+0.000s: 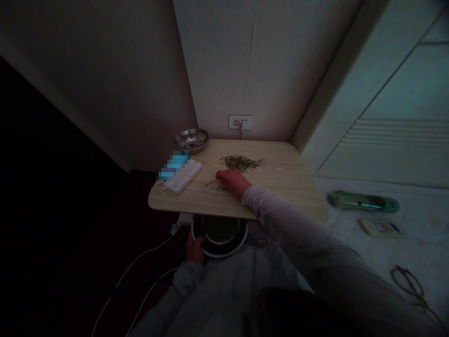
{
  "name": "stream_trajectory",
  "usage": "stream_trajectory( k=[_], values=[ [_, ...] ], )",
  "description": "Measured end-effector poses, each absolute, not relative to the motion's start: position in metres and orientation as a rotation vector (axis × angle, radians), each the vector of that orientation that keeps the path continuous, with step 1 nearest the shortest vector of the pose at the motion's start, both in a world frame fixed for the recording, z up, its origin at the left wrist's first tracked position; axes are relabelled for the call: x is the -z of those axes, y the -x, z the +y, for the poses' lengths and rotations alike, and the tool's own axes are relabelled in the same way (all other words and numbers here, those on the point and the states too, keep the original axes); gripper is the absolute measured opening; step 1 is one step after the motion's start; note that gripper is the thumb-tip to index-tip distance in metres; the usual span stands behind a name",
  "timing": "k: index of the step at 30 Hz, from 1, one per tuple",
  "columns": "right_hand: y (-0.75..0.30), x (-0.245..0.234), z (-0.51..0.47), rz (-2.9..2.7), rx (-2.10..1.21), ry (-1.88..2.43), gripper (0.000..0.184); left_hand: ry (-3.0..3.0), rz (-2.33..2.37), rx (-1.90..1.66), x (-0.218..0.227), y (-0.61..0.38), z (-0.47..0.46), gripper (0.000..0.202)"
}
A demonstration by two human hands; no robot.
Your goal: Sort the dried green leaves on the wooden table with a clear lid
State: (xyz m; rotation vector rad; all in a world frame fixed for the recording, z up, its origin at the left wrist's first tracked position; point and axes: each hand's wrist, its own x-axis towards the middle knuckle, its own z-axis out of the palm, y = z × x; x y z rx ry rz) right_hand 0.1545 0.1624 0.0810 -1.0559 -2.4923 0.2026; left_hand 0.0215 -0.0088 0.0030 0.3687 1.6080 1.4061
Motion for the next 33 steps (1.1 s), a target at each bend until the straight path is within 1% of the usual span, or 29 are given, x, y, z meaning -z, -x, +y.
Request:
stream_trajectory(
  k=[11,17,25,28,33],
  values=[
    [-0.172,-0.080,0.150,-2.647,-0.112,1.017,0.021,-0.345,1.620,-1.415,-0.001,-0.022,-0.007,0.045],
    [-0.181,-0.080,0.145,-2.662,-0.177,0.934,0.020,-0.361,1.611,-1.417,-0.003,-0.022,-0.007,0.047],
    [-0.195,-0.072,0.139,-2.603,-0.262,0.824,0.023,-0.341,1.618,-1.421,-0.009,-0.024,-0.007,0.047],
    [-0.199,-0.071,0.139,-2.504,-0.306,0.844,0.023,-0.348,1.650,-1.405,-0.009,-0.023,-0.007,0.047],
    [-0.203,-0.075,0.138,-2.095,-0.412,1.034,0.022,-0.394,1.670,-1.396,-0.005,-0.021,-0.007,0.046]
  ],
)
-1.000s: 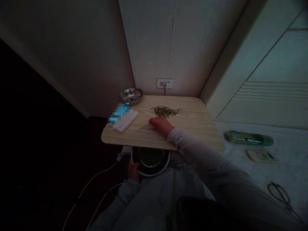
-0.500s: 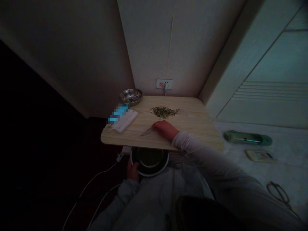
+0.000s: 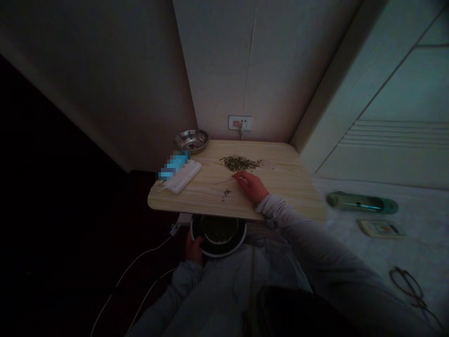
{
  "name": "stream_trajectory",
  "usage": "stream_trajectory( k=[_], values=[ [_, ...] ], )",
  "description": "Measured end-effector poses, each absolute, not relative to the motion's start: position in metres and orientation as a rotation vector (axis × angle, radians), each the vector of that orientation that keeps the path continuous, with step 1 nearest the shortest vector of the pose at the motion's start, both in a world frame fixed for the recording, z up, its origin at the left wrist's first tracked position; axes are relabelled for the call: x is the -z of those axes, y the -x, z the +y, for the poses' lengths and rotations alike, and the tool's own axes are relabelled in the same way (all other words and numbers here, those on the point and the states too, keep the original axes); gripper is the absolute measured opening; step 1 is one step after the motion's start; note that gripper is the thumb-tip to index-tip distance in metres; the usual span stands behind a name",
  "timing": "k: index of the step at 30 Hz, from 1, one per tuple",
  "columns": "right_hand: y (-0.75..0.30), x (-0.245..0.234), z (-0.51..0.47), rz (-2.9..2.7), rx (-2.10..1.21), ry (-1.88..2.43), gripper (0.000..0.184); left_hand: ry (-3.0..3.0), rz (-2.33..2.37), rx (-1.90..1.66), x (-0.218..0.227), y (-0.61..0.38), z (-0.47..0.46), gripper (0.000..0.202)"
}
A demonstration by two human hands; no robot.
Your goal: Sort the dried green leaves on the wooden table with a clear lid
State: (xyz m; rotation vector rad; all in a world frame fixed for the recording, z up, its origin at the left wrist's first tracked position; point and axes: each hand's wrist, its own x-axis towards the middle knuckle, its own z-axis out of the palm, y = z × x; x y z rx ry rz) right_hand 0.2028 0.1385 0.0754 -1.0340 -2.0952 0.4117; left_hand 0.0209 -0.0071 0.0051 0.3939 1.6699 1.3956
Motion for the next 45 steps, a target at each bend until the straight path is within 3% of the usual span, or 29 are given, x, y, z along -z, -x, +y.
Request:
stream_trajectory(
  k=[15,45],
  values=[
    [-0.236,-0.059,0.105,-1.574,-0.874,1.333,0.019,-0.421,1.645,-1.387,0.000,-0.020,-0.007,0.040],
    [-0.204,-0.069,0.077,-2.055,-0.711,1.367,0.019,-0.483,1.621,-1.347,-0.011,-0.024,-0.008,0.042]
  ],
)
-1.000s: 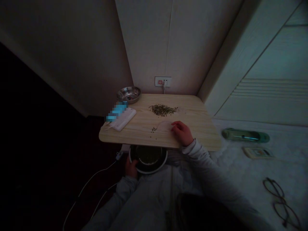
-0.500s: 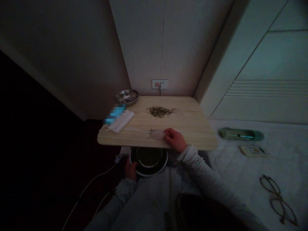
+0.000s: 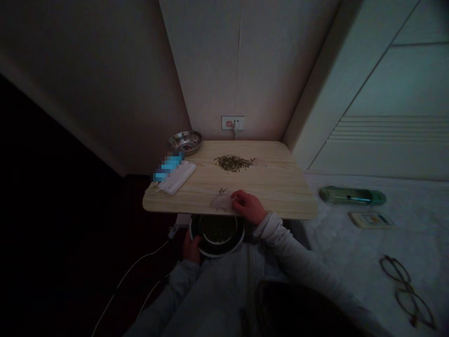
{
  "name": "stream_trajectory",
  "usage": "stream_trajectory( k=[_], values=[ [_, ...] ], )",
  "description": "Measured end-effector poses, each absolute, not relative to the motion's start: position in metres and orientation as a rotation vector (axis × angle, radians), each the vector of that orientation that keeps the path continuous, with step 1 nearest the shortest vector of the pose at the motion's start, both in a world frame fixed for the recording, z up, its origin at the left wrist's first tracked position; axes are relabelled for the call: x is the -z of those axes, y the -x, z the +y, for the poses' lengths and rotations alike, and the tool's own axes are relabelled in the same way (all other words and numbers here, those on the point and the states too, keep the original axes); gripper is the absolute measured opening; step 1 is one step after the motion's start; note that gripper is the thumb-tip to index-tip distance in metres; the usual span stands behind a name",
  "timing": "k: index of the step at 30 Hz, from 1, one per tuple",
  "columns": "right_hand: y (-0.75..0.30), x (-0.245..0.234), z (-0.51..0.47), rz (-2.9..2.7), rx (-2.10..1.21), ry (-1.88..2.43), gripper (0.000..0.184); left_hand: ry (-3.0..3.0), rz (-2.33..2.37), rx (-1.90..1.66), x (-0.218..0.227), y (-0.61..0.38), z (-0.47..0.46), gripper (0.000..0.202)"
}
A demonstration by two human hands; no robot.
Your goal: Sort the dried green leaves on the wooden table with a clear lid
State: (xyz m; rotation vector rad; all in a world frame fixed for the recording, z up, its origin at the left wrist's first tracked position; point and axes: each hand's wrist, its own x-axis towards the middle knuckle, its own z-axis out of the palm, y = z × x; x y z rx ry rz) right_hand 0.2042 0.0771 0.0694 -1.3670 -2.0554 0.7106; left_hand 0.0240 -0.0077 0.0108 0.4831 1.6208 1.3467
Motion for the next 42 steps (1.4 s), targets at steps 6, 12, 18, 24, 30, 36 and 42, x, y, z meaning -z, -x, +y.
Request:
stream_trajectory(
  k=[6,12,18,24,30,36,42],
  values=[
    [-0.205,-0.071,0.077,-2.141,-0.798,1.242,0.019,-0.464,1.636,-1.342,-0.004,-0.022,-0.007,0.034],
    [-0.209,-0.067,0.079,-1.916,-1.038,1.181,0.021,-0.470,1.625,-1.360,-0.001,-0.021,-0.006,0.025],
    [-0.210,-0.062,0.085,-1.659,-0.938,1.238,0.021,-0.505,1.639,-1.370,-0.008,-0.022,-0.003,0.026],
    [-0.207,-0.064,0.086,-1.662,-0.878,1.244,0.020,-0.587,1.699,-1.323,-0.016,-0.023,-0.003,0.034],
    [-0.208,-0.065,0.088,-1.698,-0.839,1.279,0.020,-0.700,1.848,-1.219,-0.019,-0.021,0.001,0.024],
    [-0.209,-0.061,0.089,-1.684,-0.841,1.275,0.020,-0.712,1.789,-1.260,-0.020,-0.024,0.002,0.024],
    [-0.209,-0.059,0.089,-1.658,-0.892,1.249,0.021,-0.681,1.798,-1.266,-0.024,-0.027,0.001,0.020]
  ],
)
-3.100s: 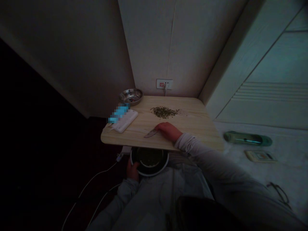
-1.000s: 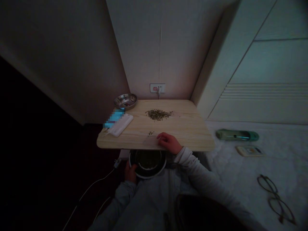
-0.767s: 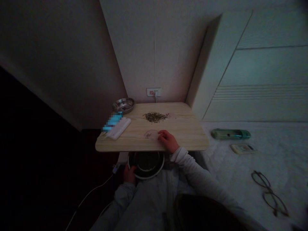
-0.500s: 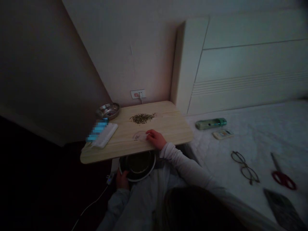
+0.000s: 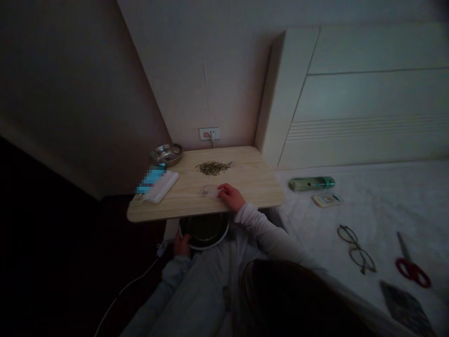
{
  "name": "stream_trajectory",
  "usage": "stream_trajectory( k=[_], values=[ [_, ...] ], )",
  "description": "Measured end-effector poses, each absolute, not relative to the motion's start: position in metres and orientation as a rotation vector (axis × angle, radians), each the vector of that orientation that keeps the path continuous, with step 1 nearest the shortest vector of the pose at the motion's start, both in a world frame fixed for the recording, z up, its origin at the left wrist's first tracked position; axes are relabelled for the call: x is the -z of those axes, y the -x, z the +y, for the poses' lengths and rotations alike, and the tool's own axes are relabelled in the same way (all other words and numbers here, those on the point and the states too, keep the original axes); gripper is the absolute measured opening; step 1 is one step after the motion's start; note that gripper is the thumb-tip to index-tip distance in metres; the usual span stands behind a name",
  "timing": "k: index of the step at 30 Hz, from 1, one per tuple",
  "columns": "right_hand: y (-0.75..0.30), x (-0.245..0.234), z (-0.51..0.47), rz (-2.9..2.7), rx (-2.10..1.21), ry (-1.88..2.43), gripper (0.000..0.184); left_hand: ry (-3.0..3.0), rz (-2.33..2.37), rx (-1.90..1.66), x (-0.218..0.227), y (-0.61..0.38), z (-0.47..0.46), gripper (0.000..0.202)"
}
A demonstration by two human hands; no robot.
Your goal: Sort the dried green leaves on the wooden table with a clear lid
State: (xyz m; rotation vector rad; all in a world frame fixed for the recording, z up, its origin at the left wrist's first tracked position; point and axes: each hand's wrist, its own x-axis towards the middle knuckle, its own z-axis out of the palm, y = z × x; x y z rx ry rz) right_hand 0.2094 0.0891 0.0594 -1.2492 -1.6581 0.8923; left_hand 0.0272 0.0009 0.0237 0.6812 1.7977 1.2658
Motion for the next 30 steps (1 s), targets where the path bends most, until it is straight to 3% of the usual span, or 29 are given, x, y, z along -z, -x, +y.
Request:
stream_trajectory(
  k=[5,13,30],
  values=[
    [-0.211,-0.059,0.099,-1.637,-0.873,1.287,0.021,-0.778,1.829,-1.311,-0.028,-0.031,-0.001,0.021],
    [-0.217,-0.059,0.119,-1.578,-0.739,1.417,0.018,-0.725,1.800,-1.222,-0.026,-0.027,-0.001,0.038],
    [-0.214,-0.061,0.111,-1.725,-0.656,1.450,0.021,-0.647,1.695,-1.326,-0.005,-0.022,0.002,0.029]
  ],
)
